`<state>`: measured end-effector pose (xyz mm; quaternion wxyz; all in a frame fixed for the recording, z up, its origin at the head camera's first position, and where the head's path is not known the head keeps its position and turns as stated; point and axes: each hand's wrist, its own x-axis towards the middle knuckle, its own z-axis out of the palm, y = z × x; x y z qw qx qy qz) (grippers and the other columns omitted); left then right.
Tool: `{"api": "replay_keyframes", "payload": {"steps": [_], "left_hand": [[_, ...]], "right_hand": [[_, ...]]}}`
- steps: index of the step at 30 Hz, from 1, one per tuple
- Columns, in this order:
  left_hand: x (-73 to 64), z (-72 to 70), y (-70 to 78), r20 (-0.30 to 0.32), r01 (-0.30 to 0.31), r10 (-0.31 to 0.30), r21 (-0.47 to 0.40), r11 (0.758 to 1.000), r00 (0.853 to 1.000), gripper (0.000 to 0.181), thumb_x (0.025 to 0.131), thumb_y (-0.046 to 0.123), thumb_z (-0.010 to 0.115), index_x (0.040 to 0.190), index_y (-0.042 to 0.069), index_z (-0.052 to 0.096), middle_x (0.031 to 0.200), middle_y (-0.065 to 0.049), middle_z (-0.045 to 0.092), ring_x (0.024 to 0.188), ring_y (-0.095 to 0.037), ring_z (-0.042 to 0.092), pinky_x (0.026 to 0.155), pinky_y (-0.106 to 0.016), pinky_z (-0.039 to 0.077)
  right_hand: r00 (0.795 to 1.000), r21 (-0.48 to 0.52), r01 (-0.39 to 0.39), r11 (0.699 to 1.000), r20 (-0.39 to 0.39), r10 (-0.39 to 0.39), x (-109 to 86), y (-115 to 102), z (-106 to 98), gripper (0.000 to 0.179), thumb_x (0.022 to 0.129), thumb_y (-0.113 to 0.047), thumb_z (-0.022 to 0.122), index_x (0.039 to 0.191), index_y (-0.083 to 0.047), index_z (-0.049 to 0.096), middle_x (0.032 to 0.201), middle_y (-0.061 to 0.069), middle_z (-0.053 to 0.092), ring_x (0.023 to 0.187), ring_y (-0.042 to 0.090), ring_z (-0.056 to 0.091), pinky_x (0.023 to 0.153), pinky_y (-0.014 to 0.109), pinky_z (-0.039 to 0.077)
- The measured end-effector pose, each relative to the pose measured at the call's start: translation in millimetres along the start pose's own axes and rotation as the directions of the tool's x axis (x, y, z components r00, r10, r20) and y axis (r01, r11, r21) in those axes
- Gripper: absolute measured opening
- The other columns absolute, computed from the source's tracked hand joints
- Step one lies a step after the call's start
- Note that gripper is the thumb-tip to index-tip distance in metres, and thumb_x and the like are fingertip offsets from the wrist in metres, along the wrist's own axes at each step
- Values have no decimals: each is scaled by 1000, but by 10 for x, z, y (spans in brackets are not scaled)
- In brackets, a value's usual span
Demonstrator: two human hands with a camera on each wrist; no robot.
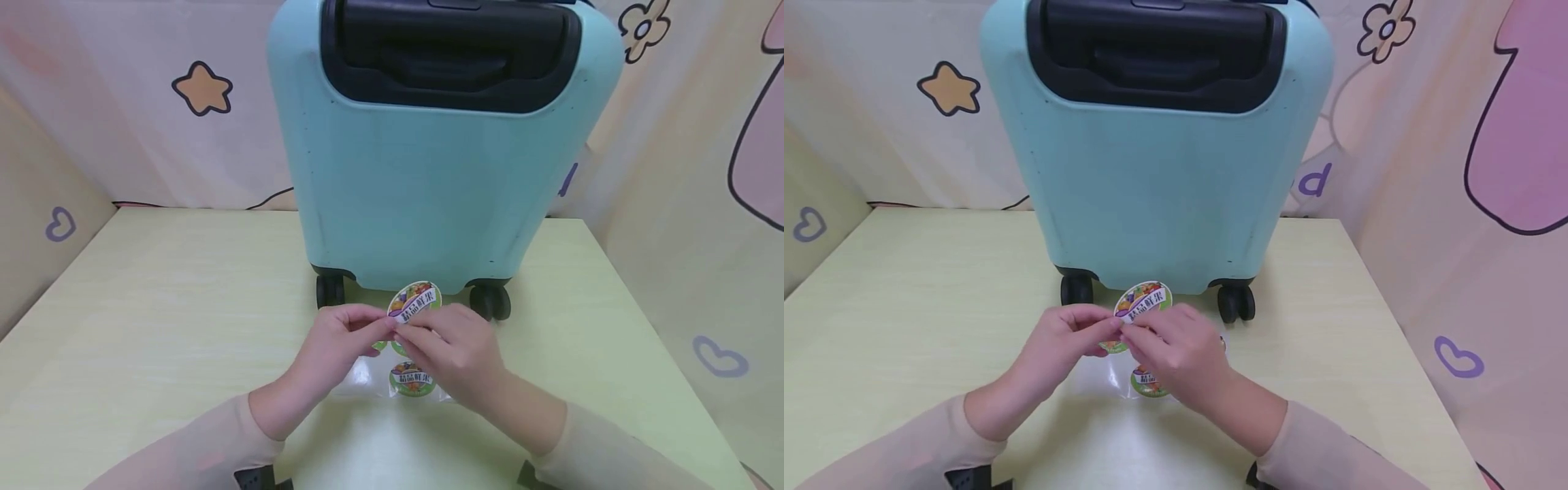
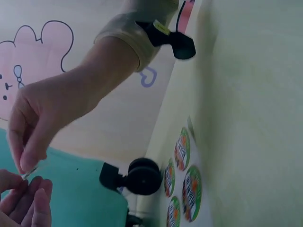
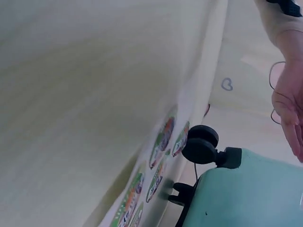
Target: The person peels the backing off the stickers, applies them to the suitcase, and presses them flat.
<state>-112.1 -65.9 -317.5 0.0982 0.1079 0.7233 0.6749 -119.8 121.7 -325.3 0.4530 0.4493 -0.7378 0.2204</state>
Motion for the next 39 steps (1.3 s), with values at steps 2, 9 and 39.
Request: {"api": "replay_keyframes", "payload": {"steps": [2,9,39], "left_hand": [[9,-43,17,-6,-33,34,28,999,999,21,88,15,64,98,-3,69,90,-11,70,83,-21,67,70,-37,54],[42,-209,97,8,-75,75,109,991,997,19,88,11,64,96,-4,69,85,-11,70,76,-18,67,71,-35,54],[168,-565,157,-156,-328,468,526,785,870,14,87,11,66,95,2,73,88,-4,71,76,-12,66,64,-22,52]], "right_hand": [[991,77,-131,988,12,130,9,51,-27,22,90,-21,62,90,-2,72,83,6,66,73,18,62,66,27,51],[642,286,-766,576,380,666,107,200,-192,32,86,-11,68,117,-5,64,108,1,63,94,15,56,80,23,45],[515,339,-853,396,428,743,331,236,-156,12,86,-10,67,96,-3,69,90,5,66,77,22,58,66,22,49]]}}
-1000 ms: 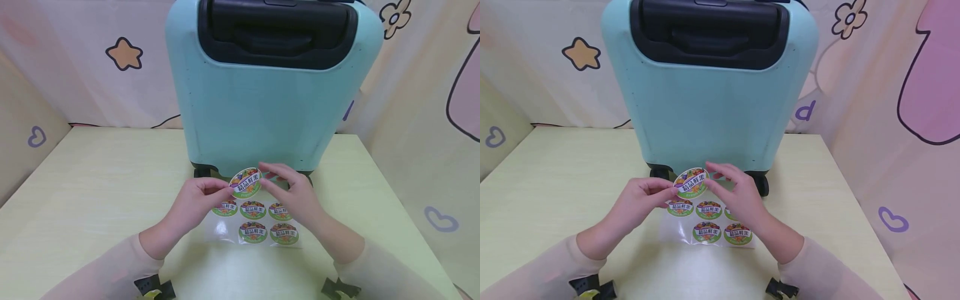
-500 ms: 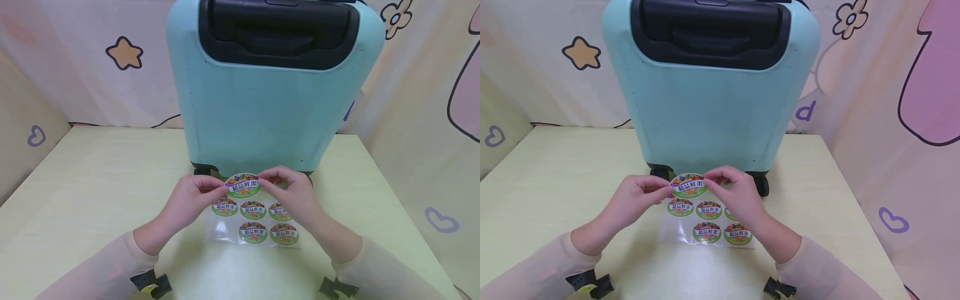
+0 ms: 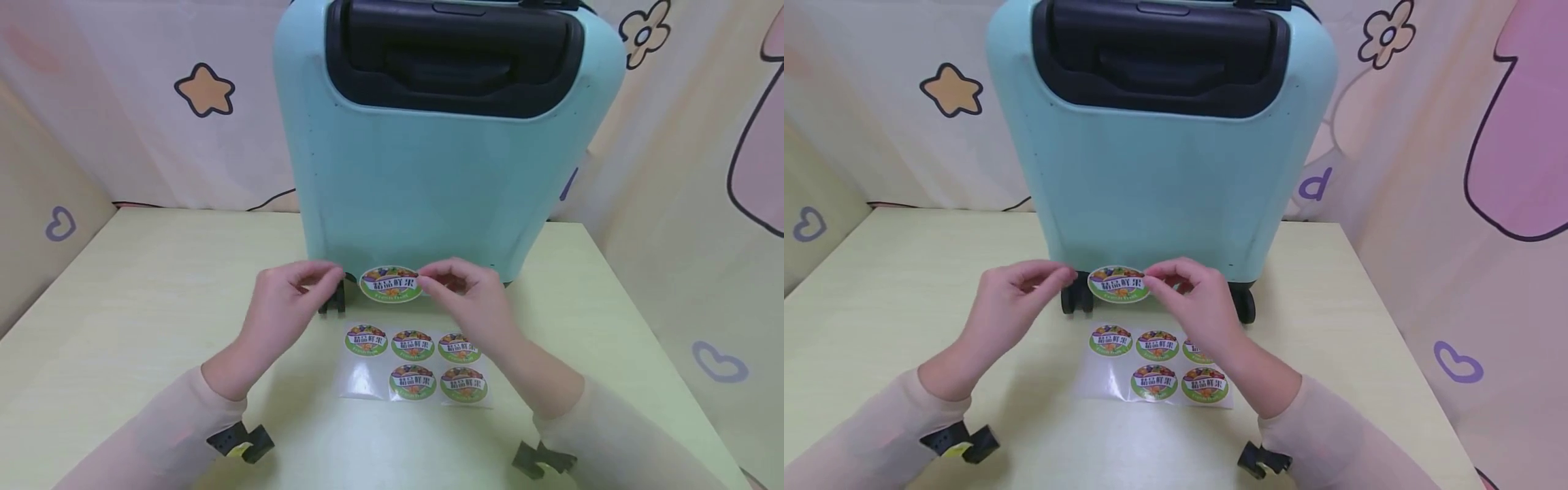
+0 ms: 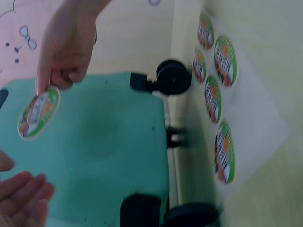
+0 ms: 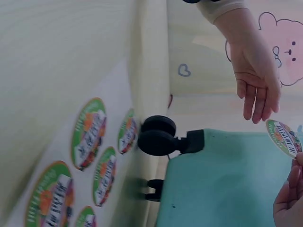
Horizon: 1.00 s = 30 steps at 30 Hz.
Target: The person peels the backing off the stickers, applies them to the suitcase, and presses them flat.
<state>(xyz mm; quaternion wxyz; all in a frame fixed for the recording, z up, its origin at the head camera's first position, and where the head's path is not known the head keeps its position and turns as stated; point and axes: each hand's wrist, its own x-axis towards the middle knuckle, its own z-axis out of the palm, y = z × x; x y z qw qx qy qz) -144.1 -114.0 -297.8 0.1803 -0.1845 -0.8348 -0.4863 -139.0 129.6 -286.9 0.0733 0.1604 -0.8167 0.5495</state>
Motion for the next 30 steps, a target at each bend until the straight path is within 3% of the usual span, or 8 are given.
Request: {"api": "replay_keyframes", "payload": {"steps": [2,4,7,9,16,20,24,30], "left_hand": [[69,-45,-33,-146,-72,70,-7,997,987,14,88,8,63,95,1,72,90,-5,71,78,-10,65,65,-20,51],[143,-80,-60,-266,-133,117,-44,990,957,16,89,6,60,98,0,71,94,-7,70,84,-10,64,69,-20,51],[252,-110,-79,-374,-205,160,-85,975,914,22,90,5,55,108,-1,67,105,-9,68,98,-13,60,83,-24,47],[323,-120,-77,-398,-224,166,-104,969,902,29,90,6,54,117,-1,61,116,-9,63,109,-14,55,91,-28,42],[527,-138,139,-351,-180,108,-180,967,930,55,93,12,45,143,-3,29,146,-11,34,133,-16,30,104,-33,29],[700,-108,99,-309,-167,78,-273,948,948,62,95,20,41,148,3,15,153,-6,20,138,-13,20,109,-34,21],[833,-104,109,-267,-125,25,-364,923,963,63,96,24,36,150,8,7,155,1,11,139,-5,13,110,-30,18],[938,-96,127,-265,-104,-2,-387,916,964,61,97,26,33,150,10,7,155,2,12,137,-2,14,109,-26,18]], "right_hand": [[1000,45,2,999,-23,-1,61,-59,-15,14,86,-9,67,97,-1,69,92,7,66,80,24,60,69,23,50],[999,67,6,998,-33,-4,122,-106,-27,16,86,-11,67,99,0,68,93,7,66,82,25,60,71,23,50],[999,82,23,996,-37,-20,203,-169,-35,18,87,-12,67,100,1,68,94,7,65,82,25,59,71,23,49],[998,65,44,997,-46,-41,252,-208,-36,19,87,-13,66,100,0,68,93,7,65,80,22,58,67,22,48],[985,20,136,991,-108,-133,437,-389,-31,18,86,-17,68,98,-3,71,81,8,63,60,18,45,51,24,36],[979,39,164,986,-127,-158,546,-520,-23,20,86,-19,69,99,-4,71,82,8,65,57,20,42,49,25,33],[976,48,176,983,-137,-168,662,-648,-5,22,85,-21,69,100,-6,71,88,4,67,59,22,43,50,26,33],[963,34,230,973,-152,-223,780,-778,55,22,85,-19,70,101,-5,71,91,2,68,56,23,41,49,26,31]]}}
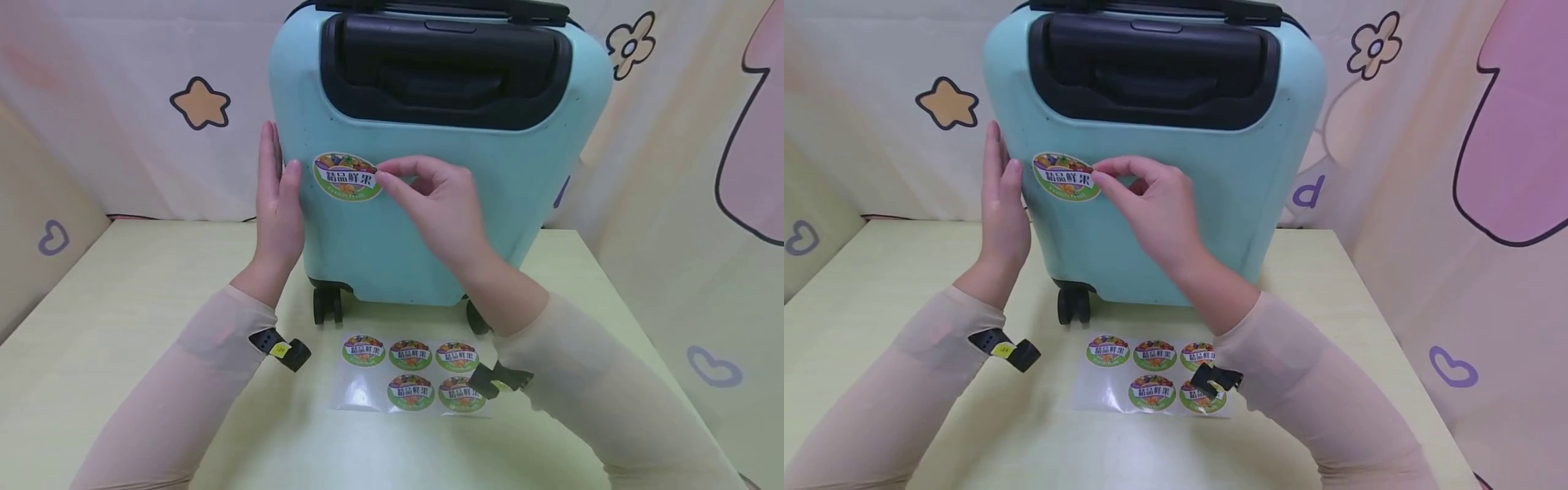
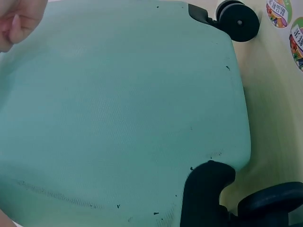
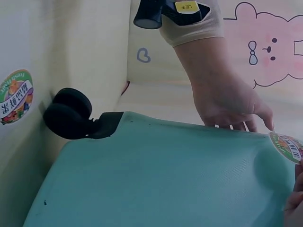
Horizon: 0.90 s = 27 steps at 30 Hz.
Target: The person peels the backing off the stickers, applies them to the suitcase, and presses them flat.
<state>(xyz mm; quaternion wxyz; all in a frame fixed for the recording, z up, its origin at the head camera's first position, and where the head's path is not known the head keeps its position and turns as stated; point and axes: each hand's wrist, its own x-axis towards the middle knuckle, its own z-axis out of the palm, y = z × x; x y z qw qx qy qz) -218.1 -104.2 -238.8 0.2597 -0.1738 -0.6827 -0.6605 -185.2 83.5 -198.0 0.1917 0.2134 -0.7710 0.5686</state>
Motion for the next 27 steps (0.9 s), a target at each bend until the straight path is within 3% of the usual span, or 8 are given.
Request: {"api": "replay_keyframes", "payload": {"steps": [8,17,21,27], "left_hand": [[22,26,-62,-22,37,-39,-57,998,999,57,98,31,35,150,19,17,150,7,25,134,-5,25,108,-36,25],[-20,68,-17,-36,-22,17,-135,991,999,58,97,23,41,149,11,17,148,0,30,133,-6,27,107,-29,26],[-42,102,76,-53,-30,22,-149,988,998,58,97,17,45,148,6,19,144,-5,35,130,-10,32,106,-28,28],[-96,132,241,-82,-19,10,-102,995,997,54,98,15,46,146,3,23,138,-9,40,126,-13,38,104,-30,32]], "right_hand": [[998,-27,38,999,-40,-40,79,-52,83,22,85,-18,69,101,-4,71,91,2,69,56,22,43,49,26,32],[996,-52,41,998,-82,-45,89,-74,147,23,85,-19,69,102,-5,71,93,0,70,59,19,48,50,24,36],[991,-97,73,993,-104,-83,83,-81,179,21,85,-18,69,101,-4,71,93,0,70,58,16,48,51,24,38],[978,-171,153,973,-114,-174,83,-65,209,19,85,-17,69,98,-3,72,93,0,68,58,10,48,54,23,42]]}}
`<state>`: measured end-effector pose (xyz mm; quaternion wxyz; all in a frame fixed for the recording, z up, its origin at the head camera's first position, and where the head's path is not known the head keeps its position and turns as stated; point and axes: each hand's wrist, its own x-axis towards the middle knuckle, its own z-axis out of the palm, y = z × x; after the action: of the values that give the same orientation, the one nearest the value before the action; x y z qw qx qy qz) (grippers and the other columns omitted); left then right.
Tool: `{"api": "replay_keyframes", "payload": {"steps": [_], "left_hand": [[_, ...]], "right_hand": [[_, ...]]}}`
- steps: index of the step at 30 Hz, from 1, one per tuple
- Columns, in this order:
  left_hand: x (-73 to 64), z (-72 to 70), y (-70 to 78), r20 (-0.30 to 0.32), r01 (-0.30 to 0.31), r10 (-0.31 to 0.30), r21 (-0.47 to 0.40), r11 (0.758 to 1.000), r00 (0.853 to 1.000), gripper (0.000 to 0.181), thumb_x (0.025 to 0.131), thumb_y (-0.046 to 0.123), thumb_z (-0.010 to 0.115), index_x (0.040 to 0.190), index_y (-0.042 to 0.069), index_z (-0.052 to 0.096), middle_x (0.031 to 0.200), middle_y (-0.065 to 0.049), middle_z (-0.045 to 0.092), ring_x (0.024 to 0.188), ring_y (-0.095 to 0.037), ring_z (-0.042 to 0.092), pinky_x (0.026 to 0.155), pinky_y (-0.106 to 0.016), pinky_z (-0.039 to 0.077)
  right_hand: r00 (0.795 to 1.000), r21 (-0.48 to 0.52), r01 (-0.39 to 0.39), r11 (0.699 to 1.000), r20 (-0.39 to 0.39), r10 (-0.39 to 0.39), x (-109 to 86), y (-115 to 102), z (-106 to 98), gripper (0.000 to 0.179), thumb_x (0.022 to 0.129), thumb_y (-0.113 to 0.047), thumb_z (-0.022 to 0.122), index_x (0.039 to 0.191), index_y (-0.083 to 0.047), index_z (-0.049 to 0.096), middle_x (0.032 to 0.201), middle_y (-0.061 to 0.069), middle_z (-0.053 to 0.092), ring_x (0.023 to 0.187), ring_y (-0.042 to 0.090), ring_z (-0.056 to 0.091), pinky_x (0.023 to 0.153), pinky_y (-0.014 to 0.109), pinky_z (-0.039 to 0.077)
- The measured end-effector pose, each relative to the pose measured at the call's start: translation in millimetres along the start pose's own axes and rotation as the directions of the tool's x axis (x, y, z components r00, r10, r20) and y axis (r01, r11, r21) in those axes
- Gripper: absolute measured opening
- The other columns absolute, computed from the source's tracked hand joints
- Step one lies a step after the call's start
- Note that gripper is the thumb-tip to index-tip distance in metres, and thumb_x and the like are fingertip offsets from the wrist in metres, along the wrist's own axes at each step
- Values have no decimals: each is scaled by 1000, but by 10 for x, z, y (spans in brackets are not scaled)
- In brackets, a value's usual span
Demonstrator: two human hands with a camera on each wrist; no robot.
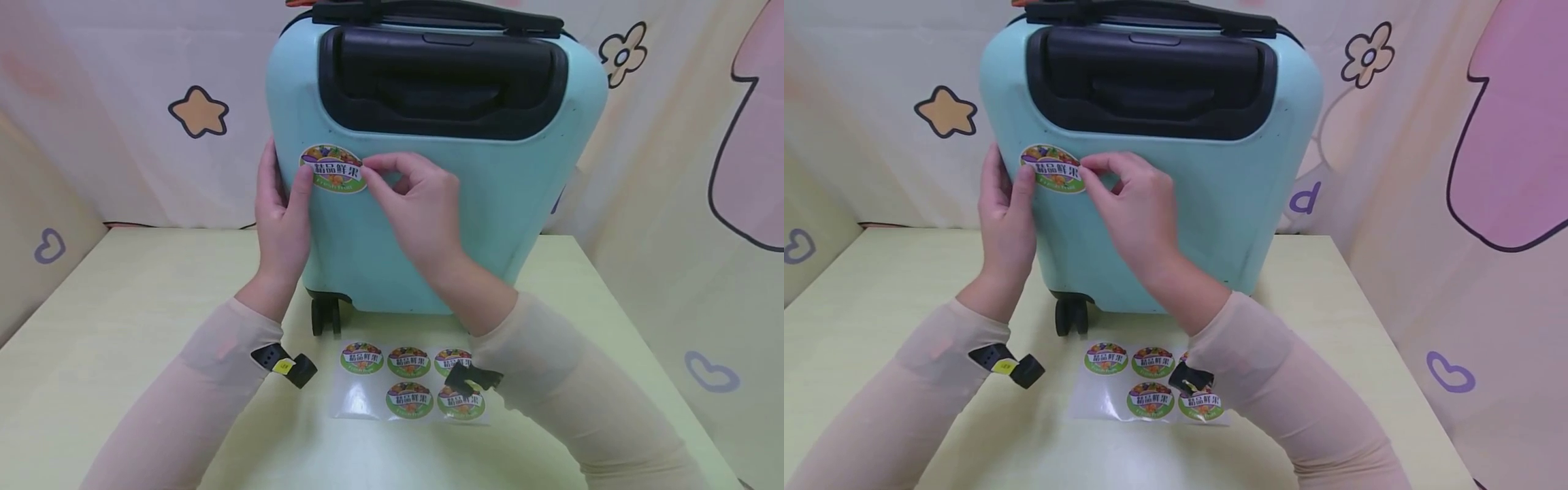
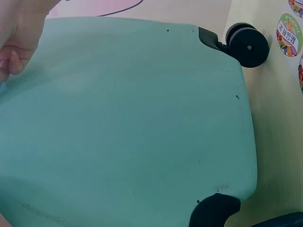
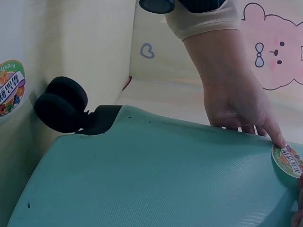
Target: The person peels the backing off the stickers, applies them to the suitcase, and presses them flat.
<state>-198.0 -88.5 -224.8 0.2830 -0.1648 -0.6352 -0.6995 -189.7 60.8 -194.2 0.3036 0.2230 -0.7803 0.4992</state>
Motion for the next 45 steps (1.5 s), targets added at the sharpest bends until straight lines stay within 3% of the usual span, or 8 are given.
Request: {"api": "replay_keyframes", "payload": {"steps": [8,15,22,24,29,34,38,45], "left_hand": [[0,-10,-29,-5,-43,43,18,999,999,52,99,13,45,145,0,24,134,-12,45,123,-14,42,102,-31,34],[72,-51,-270,-7,-67,67,2,998,998,53,98,16,48,146,9,27,134,-4,47,123,-13,42,101,-31,36],[58,-61,-277,-15,-69,70,15,997,997,53,98,16,47,146,10,27,133,-5,48,121,-13,44,100,-32,38],[29,-51,-194,-18,-60,60,21,998,998,53,98,15,46,146,6,26,133,-8,48,121,-14,45,100,-32,38],[-1,-45,-90,-15,-105,106,30,994,994,52,98,10,45,144,-2,26,134,-14,46,121,-15,45,101,-31,36],[17,-42,-107,-7,-135,135,8,991,991,52,98,10,46,144,-2,27,133,-14,47,121,-17,45,101,-31,34],[9,-36,-101,-7,-120,120,-12,993,993,52,98,12,47,144,0,28,133,-12,48,122,-16,45,102,-31,34],[9,-35,-105,-12,-118,119,5,993,993,51,98,9,45,145,2,28,136,-9,47,123,-15,44,102,-32,35]], "right_hand": [[986,-158,160,974,-20,-165,15,42,21,18,85,-16,69,95,-1,72,88,5,67,59,10,51,58,21,45],[930,-383,337,860,-8,-368,29,91,8,19,85,-20,69,92,-2,72,85,7,68,63,14,56,57,22,45],[824,-534,486,692,15,-567,60,142,11,16,87,-18,68,87,-2,70,83,9,67,65,19,63,50,25,45],[769,-551,546,631,31,-639,61,168,35,15,87,-16,66,89,-2,69,84,10,66,65,22,62,53,27,47],[630,-639,683,353,272,-727,-48,271,216,32,94,-21,53,120,-6,63,119,8,61,108,24,56,90,39,42],[707,-713,670,208,526,-473,-163,344,350,58,98,-41,37,146,-10,30,151,4,29,139,21,20,109,51,10],[747,-744,645,174,566,-349,-181,384,371,63,98,-48,29,150,-12,18,154,1,18,140,21,12,109,52,5],[758,-753,633,182,553,-346,-184,422,316,62,99,-49,26,150,-15,18,154,-1,19,140,18,12,109,52,6]]}}
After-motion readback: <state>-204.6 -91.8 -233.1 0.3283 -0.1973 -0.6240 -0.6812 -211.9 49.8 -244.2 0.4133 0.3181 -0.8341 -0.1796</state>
